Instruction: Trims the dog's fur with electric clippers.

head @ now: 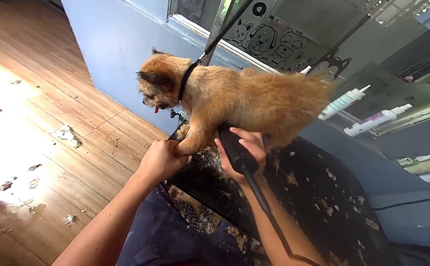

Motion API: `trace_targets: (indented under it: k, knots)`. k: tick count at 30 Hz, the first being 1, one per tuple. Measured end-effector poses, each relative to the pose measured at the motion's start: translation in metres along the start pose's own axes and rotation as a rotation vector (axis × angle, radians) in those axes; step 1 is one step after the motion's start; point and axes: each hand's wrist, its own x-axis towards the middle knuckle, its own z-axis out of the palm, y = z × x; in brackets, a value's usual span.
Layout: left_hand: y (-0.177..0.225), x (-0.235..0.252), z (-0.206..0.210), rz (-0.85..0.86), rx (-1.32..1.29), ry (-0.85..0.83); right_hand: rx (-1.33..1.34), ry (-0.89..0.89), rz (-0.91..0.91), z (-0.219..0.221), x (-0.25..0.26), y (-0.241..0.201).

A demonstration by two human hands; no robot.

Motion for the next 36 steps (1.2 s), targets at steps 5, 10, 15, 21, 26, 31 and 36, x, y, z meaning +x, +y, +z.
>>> trace_targets:
  k: [5, 10, 15, 21, 26, 31, 36]
  knots:
    - [-0.009, 0.000, -0.008, 0.012, 0.011, -0.014, 0.070, -0.328, 0.371, -0.032, 0.018, -0.008]
    - [-0.017, -0.006, -0.007, 0.069, 0.012, 0.022, 0.279, 0.212, 0.004, -0.046, 0.054, -0.027]
    - [-0.015, -0.009, -0.019, 0.042, 0.043, 0.012, 0.002, 0.068, -0.002, -0.010, 0.016, -0.008]
    - [-0.016, -0.008, -0.032, 0.038, 0.072, 0.023, -0.047, -0.439, 0.493, -0.023, -0.006, 0.013]
    - [-0.026, -0.009, -0.033, -0.020, 0.007, -0.065, 0.373, 0.069, 0.533, -0.069, 0.023, -0.016]
    - [-0.034, -0.010, -0.034, -0.044, -0.086, -0.107, 0.631, 0.465, 0.203, -0.031, 0.058, -0.018]
    - [-0.036, -0.012, -0.043, -0.095, -0.116, -0.100, 0.681, 0.327, 0.330, -0.006, 0.037, -0.015]
